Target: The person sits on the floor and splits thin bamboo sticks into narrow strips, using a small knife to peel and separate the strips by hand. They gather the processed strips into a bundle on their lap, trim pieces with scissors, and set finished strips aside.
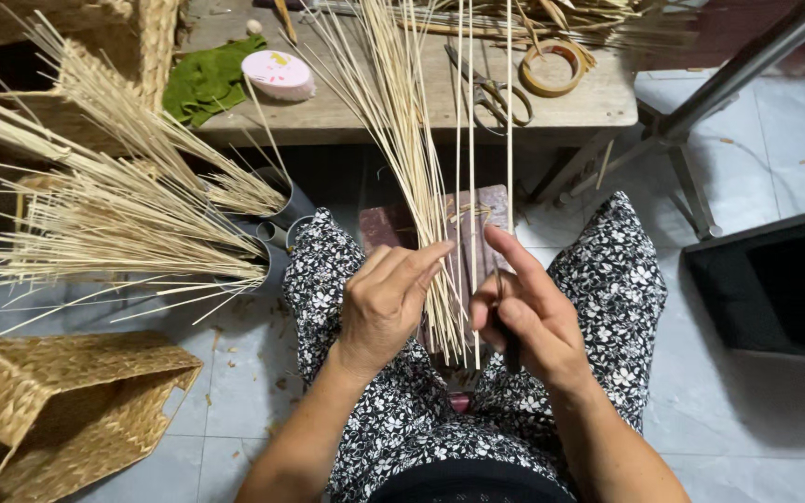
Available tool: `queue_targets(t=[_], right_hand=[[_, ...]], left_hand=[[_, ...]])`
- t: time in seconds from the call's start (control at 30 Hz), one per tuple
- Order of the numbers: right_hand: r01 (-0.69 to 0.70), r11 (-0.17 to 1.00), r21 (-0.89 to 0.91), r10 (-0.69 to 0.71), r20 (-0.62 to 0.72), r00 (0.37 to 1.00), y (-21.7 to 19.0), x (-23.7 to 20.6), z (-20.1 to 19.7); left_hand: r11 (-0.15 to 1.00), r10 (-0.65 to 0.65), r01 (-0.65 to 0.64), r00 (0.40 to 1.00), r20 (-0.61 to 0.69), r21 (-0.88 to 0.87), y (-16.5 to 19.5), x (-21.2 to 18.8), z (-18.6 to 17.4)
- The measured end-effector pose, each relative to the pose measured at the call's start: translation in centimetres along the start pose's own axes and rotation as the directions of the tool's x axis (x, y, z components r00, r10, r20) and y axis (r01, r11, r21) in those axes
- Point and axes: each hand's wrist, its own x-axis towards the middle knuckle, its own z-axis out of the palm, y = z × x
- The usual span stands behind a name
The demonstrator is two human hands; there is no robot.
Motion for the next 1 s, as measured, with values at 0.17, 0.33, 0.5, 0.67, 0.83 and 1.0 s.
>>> queue_targets(t=[0.17,0.33,0.5,0.67,0.83,1.0], right_hand=[[-0.042,0.999,-0.027,0.040,-0.064,0.997,-0.9,0.1,0.8],[-0.072,0.991,0.111,0.082,-0.083,0.993,-0.2,0.0,0.6],[-0.182,0.960,0.215,0.195,-0.044,0.980,-0.1,-0.3,1.4],[-0.182,0.877,0.444,0.211,-0.017,0.977,-0.8,-0.8,2.0],[-0.196,0.847,0.494,0.235,-0.018,0.972,-1.0,-1.1,2.0],[-0.199,0.847,0.492,0.226,0.005,0.974,-0.8,-1.3,2.1]], left_hand=[[1.000,-0.011,0.012,0.997,0.080,-0.017,0.4,-0.4,0.4],[0.995,-0.022,0.028,0.997,0.070,-0.093,0.9,-0.2,0.0],[0.983,-0.003,-0.005,0.999,-0.046,-0.186,2.3,0.7,-0.1],[0.980,0.000,-0.009,0.999,-0.046,-0.200,3.6,1.3,-0.7],[0.980,-0.016,0.009,0.999,-0.034,-0.199,4.0,1.2,-0.7],[0.981,-0.017,0.010,0.999,-0.032,-0.195,4.1,1.0,-0.6]])
